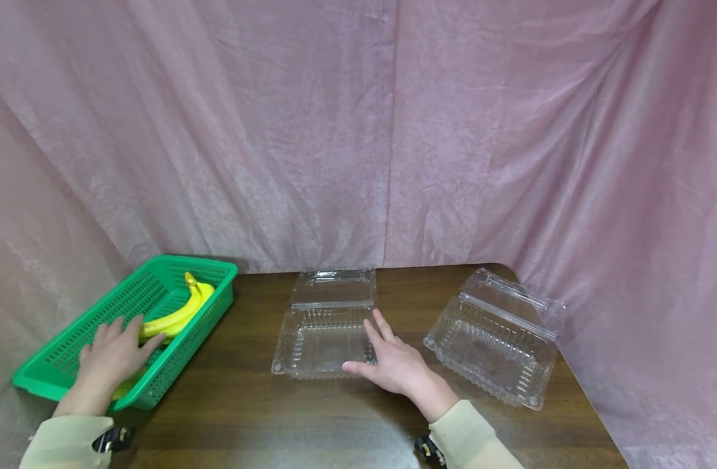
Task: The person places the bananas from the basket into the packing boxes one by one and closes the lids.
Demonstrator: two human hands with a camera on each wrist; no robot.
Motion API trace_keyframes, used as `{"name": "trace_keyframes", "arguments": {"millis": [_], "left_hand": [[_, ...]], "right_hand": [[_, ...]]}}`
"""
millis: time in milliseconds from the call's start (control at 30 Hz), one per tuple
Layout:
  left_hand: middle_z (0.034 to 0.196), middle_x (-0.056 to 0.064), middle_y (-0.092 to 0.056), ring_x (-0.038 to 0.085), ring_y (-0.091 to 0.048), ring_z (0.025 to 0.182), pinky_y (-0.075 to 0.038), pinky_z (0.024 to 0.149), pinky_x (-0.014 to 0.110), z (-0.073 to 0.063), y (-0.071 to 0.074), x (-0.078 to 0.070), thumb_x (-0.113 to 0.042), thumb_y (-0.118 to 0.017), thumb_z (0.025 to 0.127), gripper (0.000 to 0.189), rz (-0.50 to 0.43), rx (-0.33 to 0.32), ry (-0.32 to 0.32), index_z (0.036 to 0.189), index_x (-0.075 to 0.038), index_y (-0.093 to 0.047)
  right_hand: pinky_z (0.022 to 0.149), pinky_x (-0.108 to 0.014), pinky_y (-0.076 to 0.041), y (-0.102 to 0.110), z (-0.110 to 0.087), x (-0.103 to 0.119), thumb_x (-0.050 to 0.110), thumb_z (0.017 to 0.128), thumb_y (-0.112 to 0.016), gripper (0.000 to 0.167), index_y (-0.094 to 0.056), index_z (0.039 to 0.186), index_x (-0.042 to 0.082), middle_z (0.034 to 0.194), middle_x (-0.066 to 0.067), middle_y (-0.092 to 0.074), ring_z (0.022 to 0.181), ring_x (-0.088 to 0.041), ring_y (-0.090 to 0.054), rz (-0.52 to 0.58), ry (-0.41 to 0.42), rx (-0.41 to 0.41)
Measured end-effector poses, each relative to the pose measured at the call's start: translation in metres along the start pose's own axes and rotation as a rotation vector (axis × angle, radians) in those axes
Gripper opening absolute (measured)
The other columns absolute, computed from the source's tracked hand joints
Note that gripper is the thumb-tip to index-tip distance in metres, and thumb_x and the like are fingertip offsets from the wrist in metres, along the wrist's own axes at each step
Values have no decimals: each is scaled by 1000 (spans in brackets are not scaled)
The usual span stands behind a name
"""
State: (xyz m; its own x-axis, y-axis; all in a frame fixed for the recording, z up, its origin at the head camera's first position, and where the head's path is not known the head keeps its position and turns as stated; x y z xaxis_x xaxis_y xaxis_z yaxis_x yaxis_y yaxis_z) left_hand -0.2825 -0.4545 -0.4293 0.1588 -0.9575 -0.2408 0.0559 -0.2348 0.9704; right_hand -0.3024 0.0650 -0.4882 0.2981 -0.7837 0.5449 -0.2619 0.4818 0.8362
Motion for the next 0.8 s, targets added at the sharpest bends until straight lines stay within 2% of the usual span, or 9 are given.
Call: {"name": "trace_keyframes", "arguments": {"millis": [200,367,467,700,800], "left_hand": [[163,54,-4,77,4,150,-17,107,94,-2,-2,4,-64,-47,113,98,-19,19,21,165,16,-23],[159,58,-3,80,0,147,-22,110,90,0,-7,2,-52,-54,115,92,-4,41,-13,163,21,-22],[160,58,-4,79,-2,148,-24,110,90,3,-11,0,-51,-55,114,92,-7,58,-29,164,19,-22],[162,56,-5,77,-6,149,-25,108,92,8,-14,-6,-48,-60,113,91,-14,47,-67,166,16,-22],[161,57,-5,78,-8,148,-27,106,92,5,-12,-6,-49,-59,113,92,-23,48,-56,166,14,-21]], "right_hand": [[94,-57,-58,0,0,0,70,101,-69,103,-28,176,14,186,-1,-2,139,-42,-63,0,0,1],[88,-53,-59,-1,-1,0,70,101,-69,103,-28,176,13,186,-2,-1,136,-40,-65,4,-1,6],[84,-50,-59,-2,-1,0,70,101,-69,103,-28,176,13,186,-2,-1,132,-39,-68,0,-1,8],[80,-47,-58,-1,0,0,70,101,-69,103,-29,176,14,186,-1,-2,126,-37,-71,-5,-1,1],[78,-46,-58,-1,-1,0,70,101,-69,103,-28,176,14,186,-1,-1,125,-37,-72,-1,0,2]]}}
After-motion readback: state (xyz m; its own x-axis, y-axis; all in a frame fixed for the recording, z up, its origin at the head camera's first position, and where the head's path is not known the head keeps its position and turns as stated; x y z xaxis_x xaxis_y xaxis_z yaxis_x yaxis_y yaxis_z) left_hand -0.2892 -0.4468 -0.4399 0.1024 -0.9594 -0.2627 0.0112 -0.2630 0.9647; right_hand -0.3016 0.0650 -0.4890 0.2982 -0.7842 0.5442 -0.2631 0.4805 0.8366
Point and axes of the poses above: each hand's wrist, its own z-axis towards the middle knuckle, its own y-axis out of the back of the hand, x = y × z, the point moved 10 cm from there along z, towards the middle knuckle
